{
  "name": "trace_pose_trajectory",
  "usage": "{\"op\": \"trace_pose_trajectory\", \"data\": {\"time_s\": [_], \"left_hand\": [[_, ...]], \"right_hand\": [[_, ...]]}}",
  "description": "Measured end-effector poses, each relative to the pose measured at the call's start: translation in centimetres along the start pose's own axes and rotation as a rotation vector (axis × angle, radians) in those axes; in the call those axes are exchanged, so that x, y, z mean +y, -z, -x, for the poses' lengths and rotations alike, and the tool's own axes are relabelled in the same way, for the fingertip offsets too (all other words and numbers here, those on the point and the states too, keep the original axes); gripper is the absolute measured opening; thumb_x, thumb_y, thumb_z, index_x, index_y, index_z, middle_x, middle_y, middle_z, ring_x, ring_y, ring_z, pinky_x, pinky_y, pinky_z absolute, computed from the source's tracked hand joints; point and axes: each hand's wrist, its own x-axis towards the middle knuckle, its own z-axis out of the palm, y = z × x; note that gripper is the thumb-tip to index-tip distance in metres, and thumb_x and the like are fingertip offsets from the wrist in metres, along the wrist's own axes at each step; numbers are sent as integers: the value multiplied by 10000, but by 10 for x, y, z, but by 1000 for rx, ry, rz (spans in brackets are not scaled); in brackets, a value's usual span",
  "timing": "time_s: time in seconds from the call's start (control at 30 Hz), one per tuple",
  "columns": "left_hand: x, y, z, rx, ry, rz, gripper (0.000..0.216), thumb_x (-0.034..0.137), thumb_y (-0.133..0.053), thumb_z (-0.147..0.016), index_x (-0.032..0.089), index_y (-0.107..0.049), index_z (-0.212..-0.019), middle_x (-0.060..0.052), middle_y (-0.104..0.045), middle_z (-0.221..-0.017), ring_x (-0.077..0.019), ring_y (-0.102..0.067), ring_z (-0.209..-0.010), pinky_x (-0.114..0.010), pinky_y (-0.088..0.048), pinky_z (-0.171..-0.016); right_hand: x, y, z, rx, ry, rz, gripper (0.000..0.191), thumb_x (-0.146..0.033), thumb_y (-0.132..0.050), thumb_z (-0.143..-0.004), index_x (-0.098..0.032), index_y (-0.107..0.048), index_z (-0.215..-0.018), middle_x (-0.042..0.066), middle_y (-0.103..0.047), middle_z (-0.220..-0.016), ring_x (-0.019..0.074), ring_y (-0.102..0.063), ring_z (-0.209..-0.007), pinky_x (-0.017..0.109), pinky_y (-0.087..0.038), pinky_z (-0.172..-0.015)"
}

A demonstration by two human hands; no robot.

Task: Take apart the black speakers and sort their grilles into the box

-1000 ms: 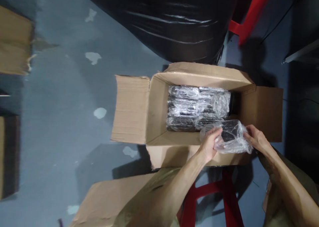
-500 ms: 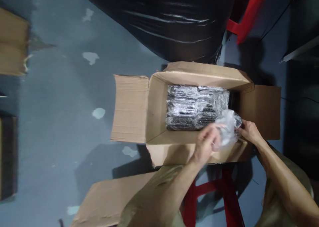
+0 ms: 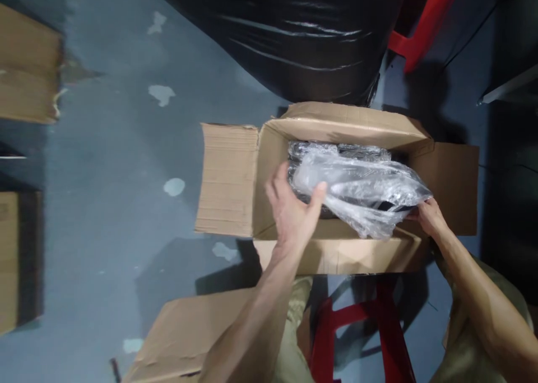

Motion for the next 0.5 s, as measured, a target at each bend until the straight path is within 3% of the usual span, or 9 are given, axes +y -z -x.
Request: {"op": "trace_pose_trajectory", "data": {"time_s": [0.13, 0.27, 0.33, 0.37, 0.43, 0.5], "left_hand": [[21, -32, 25, -298, -231, -25, 768, 477, -754, -929, 215, -474, -1594, -195, -426, -1692, -391, -396, -1595, -567, -357, -1319], [44, -50, 47, -321, -300, -102, 770, 316, -747, -936, 180, -461, -1638, -227, -236, -1794, -433, -214, -1678, -602, -268, -1341], [53, -54, 52, -401, -323, -126, 716, 310, -764, -921, 225, -544, -1598, -181, -239, -1813, -461, -132, -1692, -655, -197, -1344], [56, -55, 53, -473, -339, -118, 627, 311, -764, -917, 258, -626, -1527, -144, -307, -1798, -463, -144, -1688, -672, -171, -1343], [58, -60, 52, -632, -296, -32, 363, 279, -722, -923, 269, -775, -1282, -112, -580, -1617, -433, -372, -1599, -662, -225, -1330], [57, -68, 47, -723, -43, 144, 186, 238, -650, -931, 225, -795, -1047, -99, -781, -1179, -345, -681, -1242, -602, -455, -1209]], "right_hand": [[-6, 7, 6, 60, 226, 220, 433, -539, -733, -751, -190, -706, -1005, 97, -798, -946, 288, -718, -888, 375, -583, -798], [-13, 11, 18, 105, 417, 538, 360, -547, -730, -774, -216, -710, -914, 87, -762, -963, 279, -680, -888, 392, -544, -860], [-14, 11, 22, 124, 438, 589, 317, -514, -711, -802, -217, -715, -911, 84, -741, -970, 263, -666, -862, 388, -541, -862], [-13, 11, 23, 105, 441, 581, 297, -481, -708, -809, -216, -730, -940, 79, -739, -983, 257, -667, -865, 380, -542, -866], [-12, 12, 22, 18, 462, 546, 284, -412, -702, -814, -219, -764, -1012, 66, -741, -1009, 247, -676, -885, 360, -546, -873], [-10, 14, 16, -54, 484, 525, 305, -377, -679, -824, -219, -792, -1060, 56, -726, -982, 239, -673, -869, 359, -555, -868]]}}
